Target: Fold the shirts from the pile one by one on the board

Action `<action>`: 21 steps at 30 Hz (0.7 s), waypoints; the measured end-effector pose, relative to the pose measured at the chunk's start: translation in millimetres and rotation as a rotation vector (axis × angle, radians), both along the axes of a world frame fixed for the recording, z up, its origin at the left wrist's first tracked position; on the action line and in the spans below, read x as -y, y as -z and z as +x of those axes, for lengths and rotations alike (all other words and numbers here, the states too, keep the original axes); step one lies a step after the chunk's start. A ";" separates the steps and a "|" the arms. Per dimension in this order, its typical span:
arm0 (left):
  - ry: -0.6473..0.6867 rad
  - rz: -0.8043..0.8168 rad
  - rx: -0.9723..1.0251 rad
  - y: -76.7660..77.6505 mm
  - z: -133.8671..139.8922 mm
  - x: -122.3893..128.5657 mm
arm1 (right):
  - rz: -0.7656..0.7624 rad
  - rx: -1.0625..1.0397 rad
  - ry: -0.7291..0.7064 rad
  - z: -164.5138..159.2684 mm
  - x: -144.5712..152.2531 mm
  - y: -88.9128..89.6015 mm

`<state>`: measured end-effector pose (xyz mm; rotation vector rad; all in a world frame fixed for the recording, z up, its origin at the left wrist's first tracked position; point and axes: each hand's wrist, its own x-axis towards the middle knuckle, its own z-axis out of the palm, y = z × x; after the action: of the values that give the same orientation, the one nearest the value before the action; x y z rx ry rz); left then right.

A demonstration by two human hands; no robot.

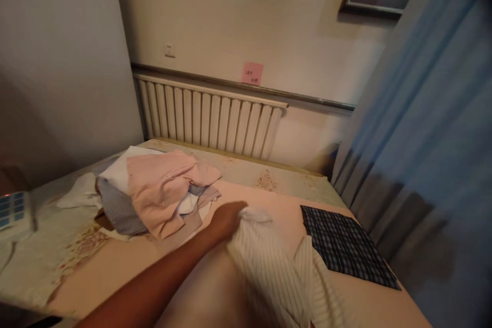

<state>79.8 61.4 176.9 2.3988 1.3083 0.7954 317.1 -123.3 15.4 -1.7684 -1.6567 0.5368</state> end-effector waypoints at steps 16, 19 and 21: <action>-0.526 -0.158 -0.114 83.7 -7.7 -27.5 | 0.158 0.092 0.212 7.5 -130.2 -23.2; -0.529 -0.204 -0.199 118.7 -39.3 10.8 | 0.140 0.184 0.295 45.5 -91.6 13.9; -0.540 -0.205 -0.252 134.3 -57.0 29.9 | 0.125 0.220 0.363 64.3 -76.8 23.6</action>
<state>22.7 31.5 42.6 2.0501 2.0748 0.4533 381.4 -46.5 -8.2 -2.0278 -1.4228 0.0757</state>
